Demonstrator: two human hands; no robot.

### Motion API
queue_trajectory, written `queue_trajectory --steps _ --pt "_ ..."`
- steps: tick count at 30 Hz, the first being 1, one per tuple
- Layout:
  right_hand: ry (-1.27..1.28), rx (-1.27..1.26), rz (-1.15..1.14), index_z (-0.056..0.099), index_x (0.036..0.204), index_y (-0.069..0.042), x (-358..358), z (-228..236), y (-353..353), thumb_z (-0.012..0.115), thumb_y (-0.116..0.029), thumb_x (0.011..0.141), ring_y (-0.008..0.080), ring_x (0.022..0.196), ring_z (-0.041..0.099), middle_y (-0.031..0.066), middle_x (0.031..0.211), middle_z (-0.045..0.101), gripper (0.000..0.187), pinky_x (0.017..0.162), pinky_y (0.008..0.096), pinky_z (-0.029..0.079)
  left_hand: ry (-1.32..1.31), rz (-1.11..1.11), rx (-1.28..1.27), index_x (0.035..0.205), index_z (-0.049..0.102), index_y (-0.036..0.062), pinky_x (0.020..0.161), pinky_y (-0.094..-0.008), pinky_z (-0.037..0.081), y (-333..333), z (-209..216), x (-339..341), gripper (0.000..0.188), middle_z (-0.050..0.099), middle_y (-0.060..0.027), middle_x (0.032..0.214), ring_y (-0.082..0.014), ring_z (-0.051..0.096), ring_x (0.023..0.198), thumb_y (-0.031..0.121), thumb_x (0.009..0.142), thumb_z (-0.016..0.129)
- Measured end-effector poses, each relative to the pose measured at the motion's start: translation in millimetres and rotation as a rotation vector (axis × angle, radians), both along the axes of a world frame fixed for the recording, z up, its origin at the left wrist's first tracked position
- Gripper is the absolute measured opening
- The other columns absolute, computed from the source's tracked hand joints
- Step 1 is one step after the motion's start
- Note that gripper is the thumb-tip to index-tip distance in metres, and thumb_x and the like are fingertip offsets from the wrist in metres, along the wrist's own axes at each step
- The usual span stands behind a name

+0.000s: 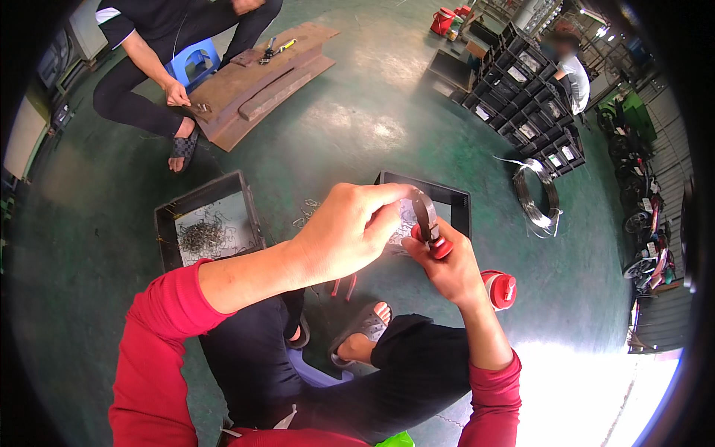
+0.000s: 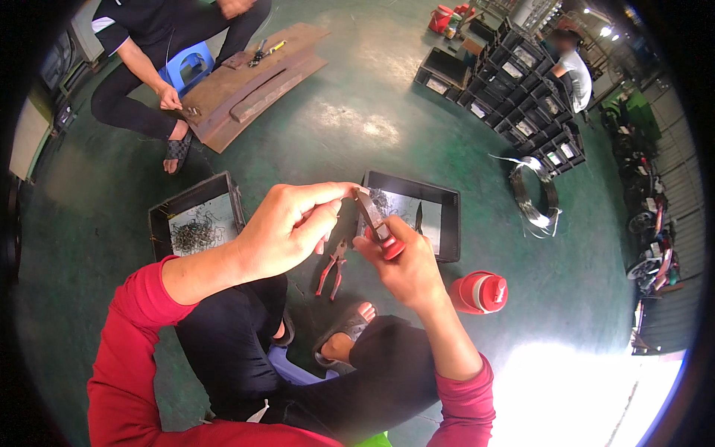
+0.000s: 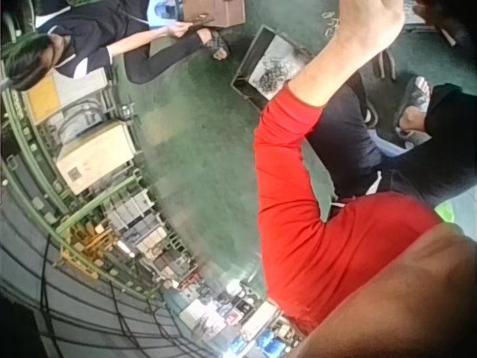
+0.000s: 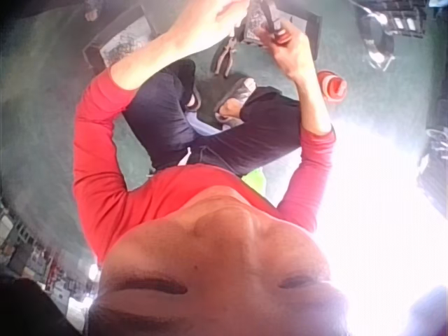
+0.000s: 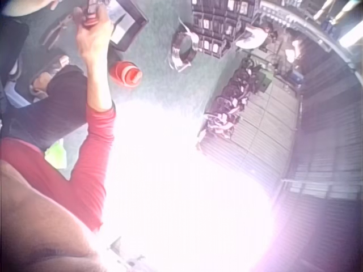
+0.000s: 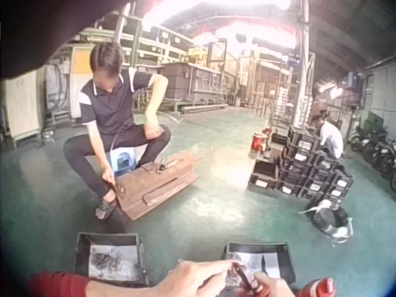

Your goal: The person uses pliers to bend small metal wires into looped shapes and places them into a black tray. The person repeatedly picks up wire pieces, bends them with pliers, and deposits the finished pieces into the tray.

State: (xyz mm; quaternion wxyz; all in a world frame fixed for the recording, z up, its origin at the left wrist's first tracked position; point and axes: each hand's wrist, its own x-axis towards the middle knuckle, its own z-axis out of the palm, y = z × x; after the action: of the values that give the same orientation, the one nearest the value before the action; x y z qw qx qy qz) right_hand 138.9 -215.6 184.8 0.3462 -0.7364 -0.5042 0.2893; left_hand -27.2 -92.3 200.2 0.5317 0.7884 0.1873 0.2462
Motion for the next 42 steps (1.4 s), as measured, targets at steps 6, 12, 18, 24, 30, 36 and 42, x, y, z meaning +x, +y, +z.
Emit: queue_trajectory --steps 6,12,18,24,30,36,42 --pt "-0.037 0.030 -0.007 0.059 0.090 -0.001 -0.7 -2.8 2.0 0.073 -0.021 0.084 0.0219 0.063 0.062 0.0130 0.071 0.064 0.025 0.062 0.0334 0.048 -0.015 0.022 0.005 0.121 0.060 -0.0021 0.050 -0.0244 0.045 -3.1 -0.2 -0.1 0.030 0.056 -0.0040 0.060 -0.0063 0.055 0.053 0.006 0.096 0.045" --pt "-0.074 0.040 -0.047 0.058 0.088 -0.001 -1.2 -7.1 2.3 0.074 -0.022 0.084 0.0261 0.066 0.064 0.0147 0.073 0.065 0.026 0.064 0.0354 0.049 0.020 0.040 -0.007 0.119 0.060 -0.0024 0.049 -0.0243 0.043 -4.9 1.7 -1.6 0.029 0.053 -0.0027 0.059 -0.0052 0.053 0.053 0.006 0.096 0.045" --pt "-0.070 0.027 -0.078 0.058 0.088 -0.002 -2.6 -13.4 3.1 0.073 -0.023 0.084 0.0288 0.068 0.064 0.0150 0.075 0.066 0.026 0.066 0.0364 0.049 -0.028 0.052 -0.041 0.119 0.059 -0.0033 0.049 -0.0238 0.043 -2.2 -7.8 3.5 0.028 0.052 -0.0021 0.060 -0.0045 0.051 0.053 0.006 0.096 0.046" --pt "0.042 -0.183 -0.017 0.059 0.098 -0.003 -1.5 3.2 5.3 0.067 -0.023 0.089 0.0146 0.057 0.054 0.0050 0.072 0.060 0.024 0.059 0.0297 0.047 -0.021 0.037 0.253 0.115 0.058 -0.0032 0.055 -0.0230 0.046 25.3 -21.0 9.5 0.023 0.059 -0.0031 0.067 -0.0080 0.056 0.058 0.009 0.098 0.048" --pt "0.330 -0.255 0.076 0.055 0.109 0.000 6.6 10.2 2.0 0.061 -0.021 0.095 0.0097 0.058 0.053 0.0036 0.084 0.062 0.026 0.064 0.0257 0.047 0.033 -0.203 -0.714 0.104 0.056 0.0042 0.066 -0.0293 0.052 50.2 -21.9 0.0 0.015 0.064 -0.0036 0.086 -0.0163 0.065 0.076 0.018 0.098 0.053" --pt "0.296 -0.211 0.057 0.056 0.107 -0.002 12.1 10.5 1.8 0.062 -0.023 0.094 0.0110 0.057 0.054 0.0026 0.074 0.058 0.026 0.060 0.0277 0.046 -0.001 -0.324 -1.035 0.103 0.058 0.0073 0.070 -0.0300 0.053 54.0 -20.1 -0.9 0.014 0.065 -0.0036 0.088 -0.0179 0.067 0.081 0.019 0.097 0.056" --pt "0.173 -0.308 -0.003 0.057 0.105 -0.003 8.5 23.8 -0.3 0.062 -0.030 0.092 0.0132 0.039 0.046 0.0013 0.057 0.051 0.031 0.033 0.0329 0.034 0.038 -0.187 -0.867 0.095 0.062 0.0070 0.068 -0.0295 0.053 52.1 -13.9 3.5 0.013 0.066 -0.0043 0.088 -0.0172 0.068 0.078 0.020 0.094 0.060"
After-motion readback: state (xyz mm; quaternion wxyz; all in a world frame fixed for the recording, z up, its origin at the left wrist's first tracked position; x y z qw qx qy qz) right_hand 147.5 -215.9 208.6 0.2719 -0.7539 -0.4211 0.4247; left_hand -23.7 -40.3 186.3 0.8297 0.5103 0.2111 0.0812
